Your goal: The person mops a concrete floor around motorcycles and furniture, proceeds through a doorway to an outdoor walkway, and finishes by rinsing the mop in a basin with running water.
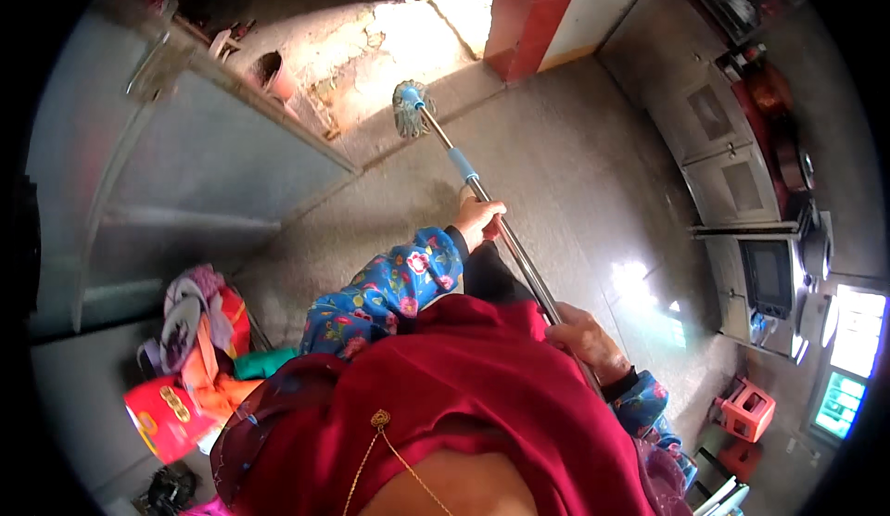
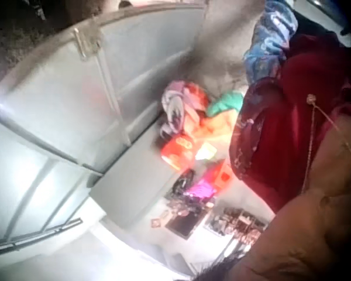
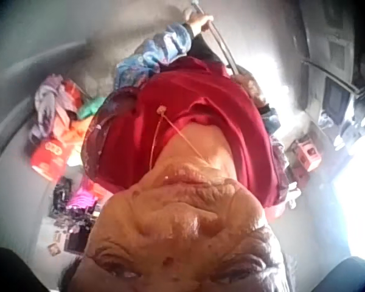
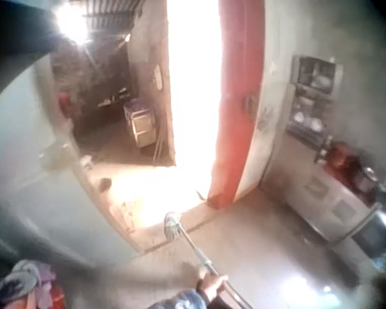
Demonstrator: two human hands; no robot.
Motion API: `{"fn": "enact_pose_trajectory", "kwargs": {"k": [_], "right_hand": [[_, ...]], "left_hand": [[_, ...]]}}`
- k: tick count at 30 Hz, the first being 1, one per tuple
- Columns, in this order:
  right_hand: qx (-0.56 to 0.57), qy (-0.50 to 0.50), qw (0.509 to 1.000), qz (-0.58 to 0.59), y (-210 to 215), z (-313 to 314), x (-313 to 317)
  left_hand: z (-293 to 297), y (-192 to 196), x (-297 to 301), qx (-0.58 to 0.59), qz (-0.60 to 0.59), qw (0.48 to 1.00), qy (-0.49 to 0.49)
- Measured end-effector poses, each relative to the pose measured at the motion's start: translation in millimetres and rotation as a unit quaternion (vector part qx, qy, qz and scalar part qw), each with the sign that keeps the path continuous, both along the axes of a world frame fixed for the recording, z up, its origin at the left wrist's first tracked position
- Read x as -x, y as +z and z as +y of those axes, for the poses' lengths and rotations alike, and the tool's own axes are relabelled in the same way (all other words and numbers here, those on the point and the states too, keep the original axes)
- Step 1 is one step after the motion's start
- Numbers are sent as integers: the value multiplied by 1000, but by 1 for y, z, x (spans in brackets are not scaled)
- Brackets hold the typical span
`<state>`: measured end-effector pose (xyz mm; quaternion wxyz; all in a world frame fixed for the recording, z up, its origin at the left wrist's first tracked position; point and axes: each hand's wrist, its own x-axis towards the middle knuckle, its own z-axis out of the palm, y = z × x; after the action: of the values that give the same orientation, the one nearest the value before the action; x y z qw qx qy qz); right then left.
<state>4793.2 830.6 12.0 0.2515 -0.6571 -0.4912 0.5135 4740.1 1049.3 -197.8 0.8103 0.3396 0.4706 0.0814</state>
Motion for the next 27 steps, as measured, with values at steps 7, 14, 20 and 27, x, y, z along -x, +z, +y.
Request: {"fn": "enact_pose_trajectory", "kwargs": {"k": [7, 14, 20, 27], "right_hand": [[228, -170, 929, 237, -27, 249, -70], [109, -182, 911, 353, -15, 444, -226], [28, -252, 960, 115, -46, 583, -305], [-282, -179, 930, -153, -90, 873, -361]], "left_hand": [[227, -25, -34, -26, -3, 998, 64], [428, -19, -159, -74, -99, 977, 176], [674, -29, -253, 71, -157, 974, 148], [867, -4, -366, 290, -223, 929, -46]]}}
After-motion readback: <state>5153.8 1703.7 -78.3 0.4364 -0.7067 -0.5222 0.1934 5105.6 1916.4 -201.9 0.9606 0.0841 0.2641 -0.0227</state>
